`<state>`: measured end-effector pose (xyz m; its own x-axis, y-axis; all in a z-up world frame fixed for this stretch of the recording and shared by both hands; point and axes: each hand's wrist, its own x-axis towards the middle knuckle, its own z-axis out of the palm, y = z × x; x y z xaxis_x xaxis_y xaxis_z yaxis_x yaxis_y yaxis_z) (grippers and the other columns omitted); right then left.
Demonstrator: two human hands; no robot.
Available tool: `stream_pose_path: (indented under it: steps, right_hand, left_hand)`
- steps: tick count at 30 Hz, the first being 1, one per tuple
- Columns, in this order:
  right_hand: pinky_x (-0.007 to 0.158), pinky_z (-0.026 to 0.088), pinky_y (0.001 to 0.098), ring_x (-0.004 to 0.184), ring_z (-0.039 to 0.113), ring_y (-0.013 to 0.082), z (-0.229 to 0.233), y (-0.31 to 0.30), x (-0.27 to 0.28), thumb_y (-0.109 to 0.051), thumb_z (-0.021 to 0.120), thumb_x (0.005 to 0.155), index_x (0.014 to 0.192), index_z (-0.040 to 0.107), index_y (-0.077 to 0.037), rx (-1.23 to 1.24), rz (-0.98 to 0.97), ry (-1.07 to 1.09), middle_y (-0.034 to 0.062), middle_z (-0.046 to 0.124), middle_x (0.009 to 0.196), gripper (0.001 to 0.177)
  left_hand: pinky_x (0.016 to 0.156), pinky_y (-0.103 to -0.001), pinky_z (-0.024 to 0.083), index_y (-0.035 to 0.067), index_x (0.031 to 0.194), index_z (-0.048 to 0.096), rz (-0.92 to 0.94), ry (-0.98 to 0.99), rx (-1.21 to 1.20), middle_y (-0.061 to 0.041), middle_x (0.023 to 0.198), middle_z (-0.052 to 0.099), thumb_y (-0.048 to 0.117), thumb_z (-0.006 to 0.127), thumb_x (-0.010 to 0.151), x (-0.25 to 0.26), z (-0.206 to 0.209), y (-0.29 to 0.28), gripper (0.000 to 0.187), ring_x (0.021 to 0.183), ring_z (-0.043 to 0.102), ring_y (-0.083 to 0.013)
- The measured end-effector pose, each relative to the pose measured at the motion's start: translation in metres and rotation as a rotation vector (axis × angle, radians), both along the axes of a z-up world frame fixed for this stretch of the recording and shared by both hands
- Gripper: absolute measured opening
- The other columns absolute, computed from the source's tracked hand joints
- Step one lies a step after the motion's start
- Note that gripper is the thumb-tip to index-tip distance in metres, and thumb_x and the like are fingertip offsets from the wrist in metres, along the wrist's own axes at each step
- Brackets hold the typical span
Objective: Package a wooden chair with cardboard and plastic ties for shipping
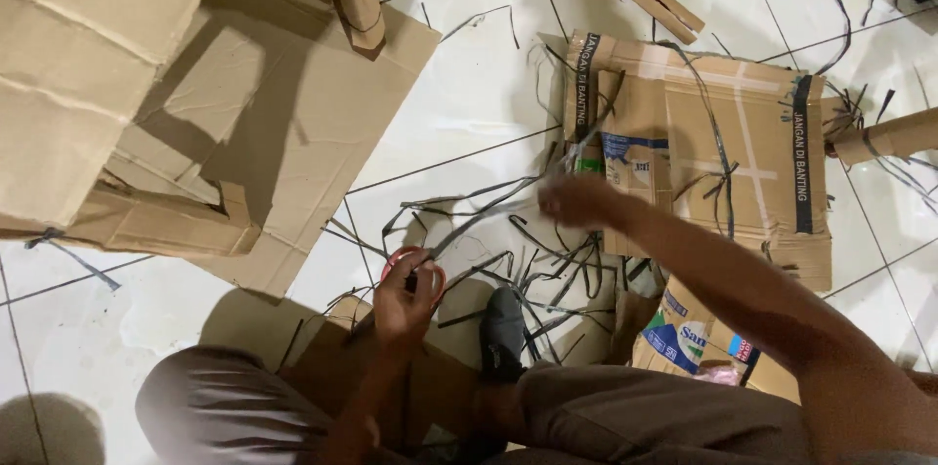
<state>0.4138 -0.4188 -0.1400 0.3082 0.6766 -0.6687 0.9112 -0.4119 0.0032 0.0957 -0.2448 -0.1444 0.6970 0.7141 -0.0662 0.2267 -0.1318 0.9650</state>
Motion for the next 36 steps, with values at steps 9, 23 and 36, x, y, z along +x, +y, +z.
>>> stream_pose_path:
  steps: [9,23,36]
  right_hand:
    - [0.075,0.061,0.0448,0.103,0.072,0.0308,-0.123,-0.070,-0.043,-0.045,0.062,0.097,0.110,0.072,-0.023,0.008,-0.153,0.142,0.0067,0.067,0.113,0.027]
    - [0.079,0.064,0.0334,0.084,0.076,0.0193,0.080,0.066,-0.026,-0.007,0.062,0.092,0.107,0.060,-0.001,0.410,-0.681,1.065,0.0096,0.070,0.088,0.016]
    - [0.095,0.056,0.0551,0.108,0.071,0.0447,0.081,-0.047,-0.019,-0.023,0.051,0.099,0.132,0.065,-0.012,0.137,-0.553,0.271,0.0229,0.073,0.119,0.038]
  left_hand:
    - [0.087,-0.050,0.056,0.001,0.132,0.069,-0.160,-0.285,0.350,-0.026,0.124,0.070,0.021,0.063,0.097,0.018,-0.009,-0.026,0.040,0.109,0.068,-0.0454]
    - [0.080,-0.042,0.058,0.015,0.121,0.077,-0.275,-0.046,0.098,-0.013,0.106,0.078,0.020,0.070,0.092,0.002,0.016,-0.018,0.030,0.095,0.075,-0.0335]
    - [0.088,-0.041,0.062,0.015,0.125,0.073,-0.370,0.049,0.035,-0.013,0.113,0.076,0.018,0.071,0.093,0.006,0.002,-0.046,0.032,0.105,0.074,-0.0330]
